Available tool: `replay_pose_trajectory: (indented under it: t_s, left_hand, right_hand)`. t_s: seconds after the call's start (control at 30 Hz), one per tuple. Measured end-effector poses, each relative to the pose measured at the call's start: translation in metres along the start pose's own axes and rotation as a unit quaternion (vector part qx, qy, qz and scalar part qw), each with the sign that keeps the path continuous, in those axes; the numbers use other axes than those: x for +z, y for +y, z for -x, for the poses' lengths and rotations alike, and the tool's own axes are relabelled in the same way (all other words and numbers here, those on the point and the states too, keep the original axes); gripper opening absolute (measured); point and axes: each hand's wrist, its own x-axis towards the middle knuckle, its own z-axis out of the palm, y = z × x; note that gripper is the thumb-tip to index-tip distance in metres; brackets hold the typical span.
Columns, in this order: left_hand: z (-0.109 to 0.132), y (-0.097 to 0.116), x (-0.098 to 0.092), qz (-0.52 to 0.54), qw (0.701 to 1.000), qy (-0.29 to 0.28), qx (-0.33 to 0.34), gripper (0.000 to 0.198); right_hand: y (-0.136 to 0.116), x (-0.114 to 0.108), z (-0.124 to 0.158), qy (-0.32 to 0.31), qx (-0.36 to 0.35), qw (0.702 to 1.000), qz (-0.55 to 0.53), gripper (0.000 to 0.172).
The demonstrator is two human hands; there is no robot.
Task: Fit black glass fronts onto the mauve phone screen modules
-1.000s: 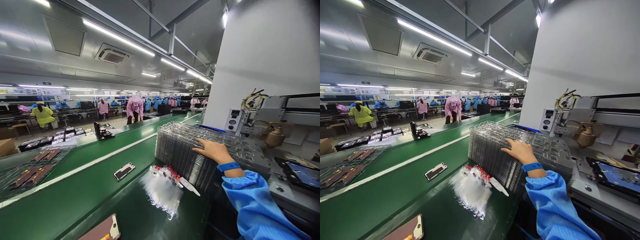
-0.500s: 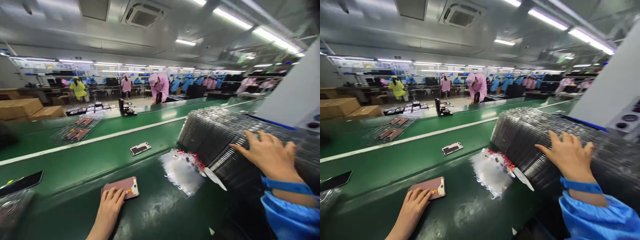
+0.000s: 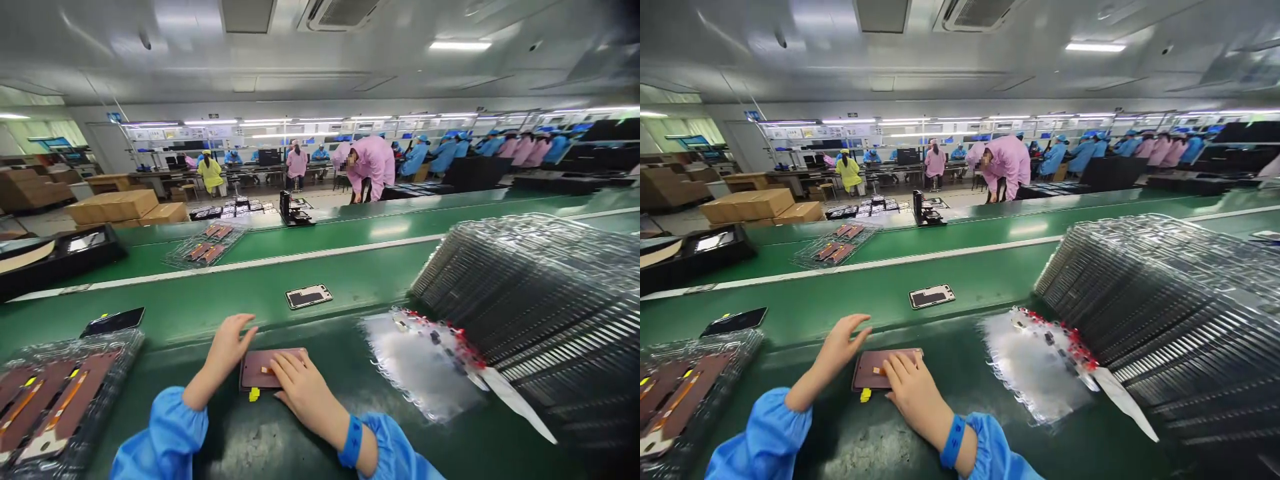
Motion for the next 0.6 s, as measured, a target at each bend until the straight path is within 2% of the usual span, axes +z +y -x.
replay_pose_trajectory:
  t_s: [0.07,0.17,0.3,0.4,0.47,0.53,0.57,0.6]
  left_hand:
    - [-0.027,-0.008,0.002,0.006,1.000,-0.024,-0.019,0.030]
    - [-0.068,-0.015,0.019,0.019,0.997,-0.070,-0.034,0.031]
    - [-0.113,-0.017,0.057,0.027,0.991,-0.123,-0.035,0.034]
    - [-0.131,-0.017,0.084,0.027,0.990,-0.134,-0.032,0.042]
    - [-0.134,-0.018,0.097,0.029,0.990,-0.132,-0.034,0.045]
    - [-0.131,-0.020,0.104,0.035,0.991,-0.124,-0.035,0.043]
    - [-0.128,-0.021,0.105,0.042,0.992,-0.118,-0.034,0.042]
    - [-0.125,-0.022,0.105,0.050,0.992,-0.109,-0.032,0.040]
  right_hand:
    - [-0.001,0.012,0.001,0.020,-0.018,1.000,0.004,0.037]
    - [0.001,0.015,0.003,0.063,-0.043,0.997,0.017,0.025]
    - [0.004,0.001,0.003,0.127,-0.078,0.988,0.039,0.030]
    - [0.014,-0.017,0.006,0.199,-0.081,0.977,0.005,0.034]
    - [0.025,-0.027,0.010,0.269,-0.031,0.959,-0.084,0.033]
    - [0.037,-0.034,0.013,0.323,0.100,0.916,-0.217,0.032]
    - [0.043,-0.036,0.013,0.336,0.186,0.874,-0.299,0.031]
    - [0.048,-0.039,0.013,0.337,0.269,0.814,-0.390,0.031]
